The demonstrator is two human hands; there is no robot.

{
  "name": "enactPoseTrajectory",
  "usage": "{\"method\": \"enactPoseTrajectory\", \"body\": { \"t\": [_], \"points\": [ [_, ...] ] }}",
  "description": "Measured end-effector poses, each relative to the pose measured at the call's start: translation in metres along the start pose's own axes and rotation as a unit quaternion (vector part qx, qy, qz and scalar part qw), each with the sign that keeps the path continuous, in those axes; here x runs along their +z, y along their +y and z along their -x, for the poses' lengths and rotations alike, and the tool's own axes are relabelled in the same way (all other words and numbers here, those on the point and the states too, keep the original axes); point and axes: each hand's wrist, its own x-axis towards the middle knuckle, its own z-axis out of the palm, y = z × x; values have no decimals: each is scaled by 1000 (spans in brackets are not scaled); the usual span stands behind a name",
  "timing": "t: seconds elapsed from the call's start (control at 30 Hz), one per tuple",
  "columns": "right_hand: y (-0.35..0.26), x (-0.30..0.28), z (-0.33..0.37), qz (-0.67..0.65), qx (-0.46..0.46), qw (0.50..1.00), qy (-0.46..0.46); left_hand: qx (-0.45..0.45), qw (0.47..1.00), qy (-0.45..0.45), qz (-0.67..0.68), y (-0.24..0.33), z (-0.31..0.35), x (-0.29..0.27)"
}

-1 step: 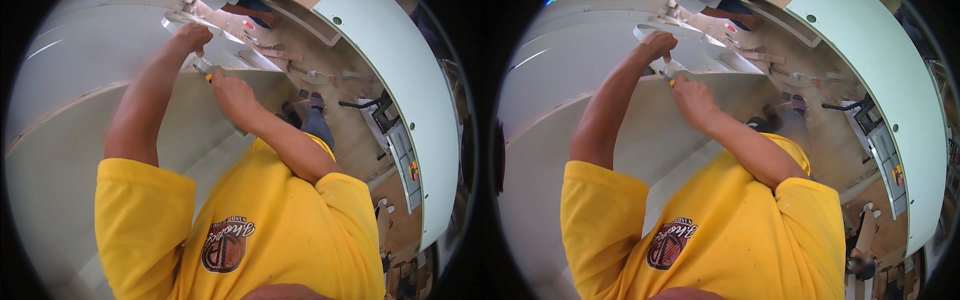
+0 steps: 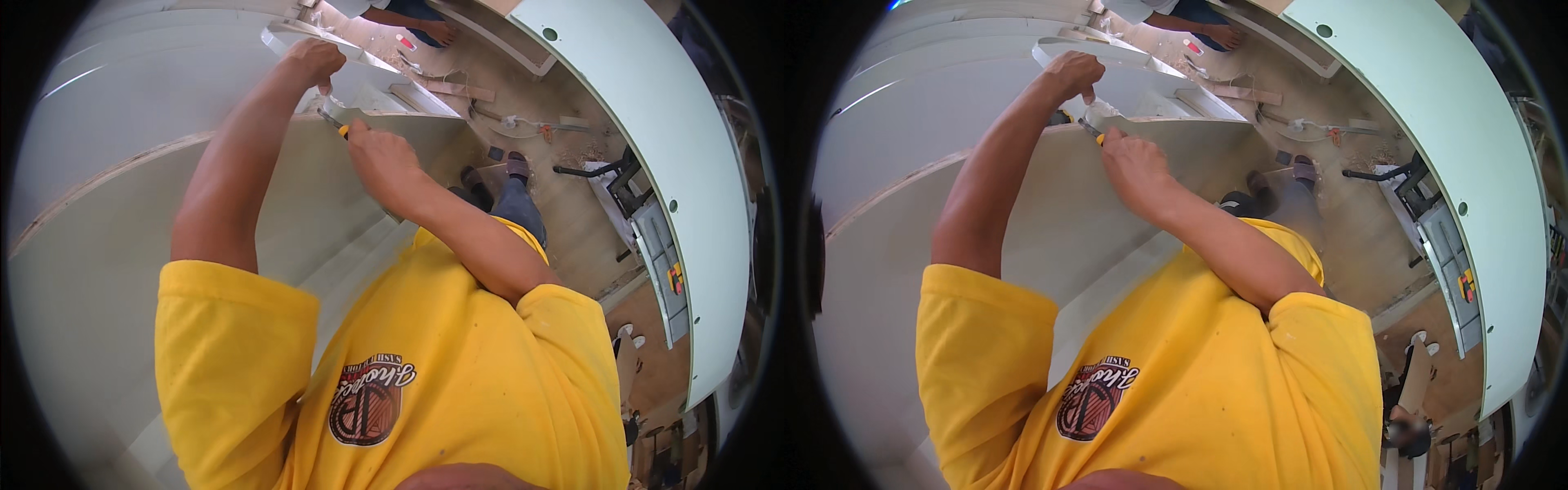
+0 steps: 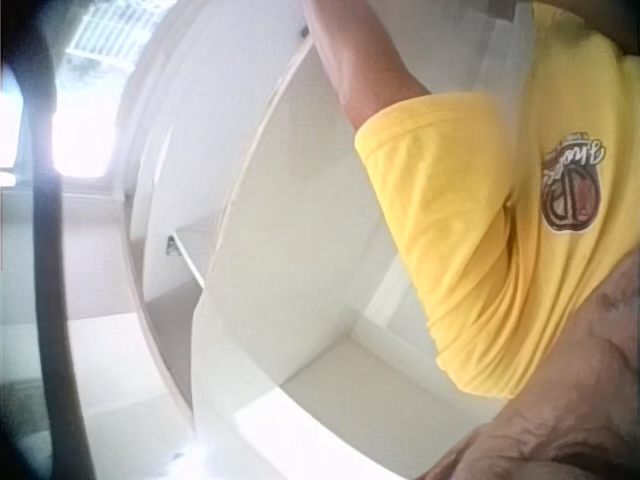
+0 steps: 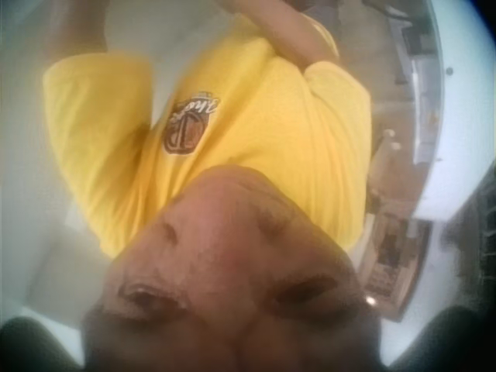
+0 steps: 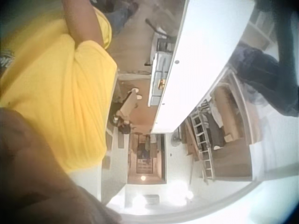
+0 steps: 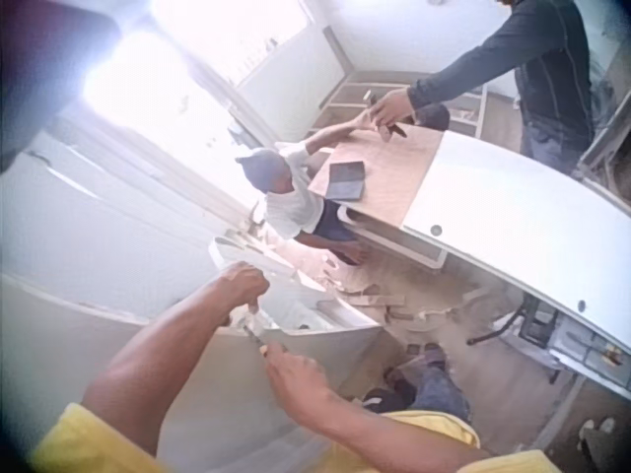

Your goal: The person assembles a white curved cabinet door by positioning it, using a screwdriver to fasten it, and then wiping the surface with a cloth. They also handle cardboard pieces and move a fan within the room.

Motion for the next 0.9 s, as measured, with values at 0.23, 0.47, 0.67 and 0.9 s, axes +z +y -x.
{"method": "enactPoseTrajectory", "body": {
  "t": [0.23,0.47,0.67,0.9],
  "points": [
    [8,0,4,37,19,999,-22,69,994,83,33,-3,-13,5],
    [21,13,-15,-10,-23,1000,15,15,1000,22,-11,0,-26,9],
    [22,3,12,-34,18,998,-43,33,999,-3,0,-1,-28,9],
    [27,12,-14,-39,-22,999,12,41,999,13,-4,-9,-41,8]
  ]
}}
